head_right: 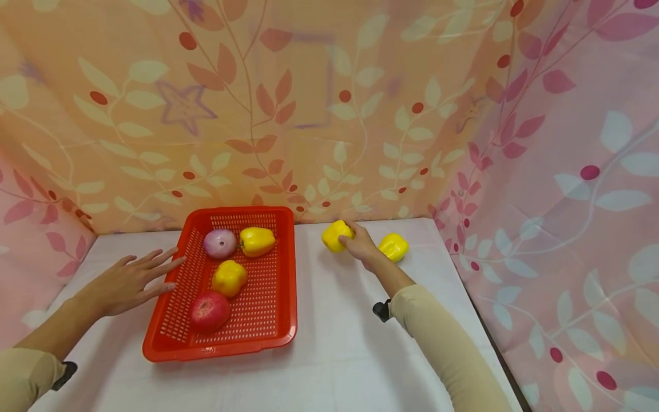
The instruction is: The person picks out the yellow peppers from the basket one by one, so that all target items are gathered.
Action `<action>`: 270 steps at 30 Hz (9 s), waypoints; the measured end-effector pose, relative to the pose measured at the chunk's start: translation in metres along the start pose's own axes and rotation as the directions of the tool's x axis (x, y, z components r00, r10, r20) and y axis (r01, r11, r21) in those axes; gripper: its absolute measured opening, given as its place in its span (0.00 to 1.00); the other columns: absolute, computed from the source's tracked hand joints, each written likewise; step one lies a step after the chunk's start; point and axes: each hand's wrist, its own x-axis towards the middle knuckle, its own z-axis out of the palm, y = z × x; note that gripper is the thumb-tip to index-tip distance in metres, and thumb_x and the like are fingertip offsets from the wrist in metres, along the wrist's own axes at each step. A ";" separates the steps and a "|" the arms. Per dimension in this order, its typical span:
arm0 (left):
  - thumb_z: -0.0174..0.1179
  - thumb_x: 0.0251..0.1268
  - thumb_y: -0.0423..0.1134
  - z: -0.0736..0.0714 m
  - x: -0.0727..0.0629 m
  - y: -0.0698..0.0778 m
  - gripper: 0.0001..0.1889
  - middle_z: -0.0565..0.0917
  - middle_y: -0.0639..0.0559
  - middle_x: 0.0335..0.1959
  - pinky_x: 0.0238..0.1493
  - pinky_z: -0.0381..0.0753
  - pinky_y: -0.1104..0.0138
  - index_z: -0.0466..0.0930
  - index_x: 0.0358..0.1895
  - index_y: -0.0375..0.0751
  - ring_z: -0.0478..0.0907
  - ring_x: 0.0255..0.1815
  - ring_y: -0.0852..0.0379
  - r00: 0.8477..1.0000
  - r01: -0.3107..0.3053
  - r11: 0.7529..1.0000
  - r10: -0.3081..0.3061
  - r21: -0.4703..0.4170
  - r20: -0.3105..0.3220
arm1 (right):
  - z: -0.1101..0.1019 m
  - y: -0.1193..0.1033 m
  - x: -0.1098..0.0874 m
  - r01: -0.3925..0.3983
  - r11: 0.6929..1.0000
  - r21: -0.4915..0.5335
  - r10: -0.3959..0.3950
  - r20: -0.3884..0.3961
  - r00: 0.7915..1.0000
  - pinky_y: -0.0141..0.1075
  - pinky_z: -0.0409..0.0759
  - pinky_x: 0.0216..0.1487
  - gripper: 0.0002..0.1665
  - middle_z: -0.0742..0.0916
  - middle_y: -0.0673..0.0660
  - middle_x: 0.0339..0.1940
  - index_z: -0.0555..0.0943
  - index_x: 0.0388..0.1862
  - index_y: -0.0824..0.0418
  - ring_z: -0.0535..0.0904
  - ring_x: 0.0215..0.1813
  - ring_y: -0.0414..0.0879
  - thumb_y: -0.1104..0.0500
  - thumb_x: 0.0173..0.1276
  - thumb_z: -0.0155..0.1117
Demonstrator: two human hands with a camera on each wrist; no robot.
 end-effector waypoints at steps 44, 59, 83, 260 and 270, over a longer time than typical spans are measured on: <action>0.50 0.69 0.67 -0.002 0.001 -0.001 0.38 0.63 0.41 0.76 0.63 0.62 0.32 0.61 0.77 0.52 0.62 0.73 0.34 1.000 -0.020 0.999 0.020 0.031 0.008 | -0.010 0.056 0.012 -0.209 0.977 -0.043 0.207 -0.050 0.977 0.55 0.70 0.66 0.40 0.58 0.64 0.80 0.48 0.82 0.56 0.65 0.67 0.59 0.50 0.79 0.51; 0.49 0.69 0.67 -0.004 0.001 0.001 0.39 0.62 0.40 0.77 0.64 0.60 0.31 0.60 0.78 0.53 0.60 0.74 0.33 1.000 0.002 1.000 -0.002 0.007 0.027 | -0.016 0.048 0.008 -0.230 0.965 -0.124 0.228 -0.036 0.973 0.58 0.72 0.64 0.42 0.54 0.65 0.81 0.46 0.83 0.55 0.65 0.69 0.63 0.47 0.79 0.50; 0.47 0.70 0.68 0.000 0.001 -0.002 0.39 0.60 0.40 0.77 0.65 0.57 0.30 0.57 0.79 0.54 0.59 0.74 0.32 0.999 0.014 1.000 -0.014 -0.011 0.040 | -0.026 -0.054 0.004 -0.032 0.991 -0.133 0.055 0.170 0.984 0.67 0.67 0.65 0.47 0.52 0.65 0.81 0.43 0.83 0.48 0.52 0.78 0.66 0.41 0.76 0.54; 0.49 0.69 0.68 0.000 0.001 0.000 0.39 0.61 0.39 0.77 0.64 0.59 0.30 0.59 0.78 0.53 0.59 0.74 0.30 0.999 0.020 0.999 -0.019 -0.026 0.025 | 0.048 -0.036 -0.045 0.418 0.901 0.116 -0.434 0.256 0.864 0.40 0.80 0.60 0.24 0.69 0.60 0.73 0.70 0.68 0.63 0.72 0.69 0.59 0.63 0.75 0.58; 0.50 0.70 0.66 0.000 0.001 0.001 0.38 0.62 0.39 0.76 0.64 0.61 0.31 0.60 0.78 0.54 0.60 0.73 0.31 1.000 0.010 1.000 -0.010 -0.025 0.001 | -0.001 0.004 -0.056 0.311 0.947 0.075 -0.319 0.159 0.934 0.37 0.81 0.57 0.25 0.69 0.64 0.72 0.70 0.68 0.61 0.74 0.65 0.61 0.61 0.75 0.59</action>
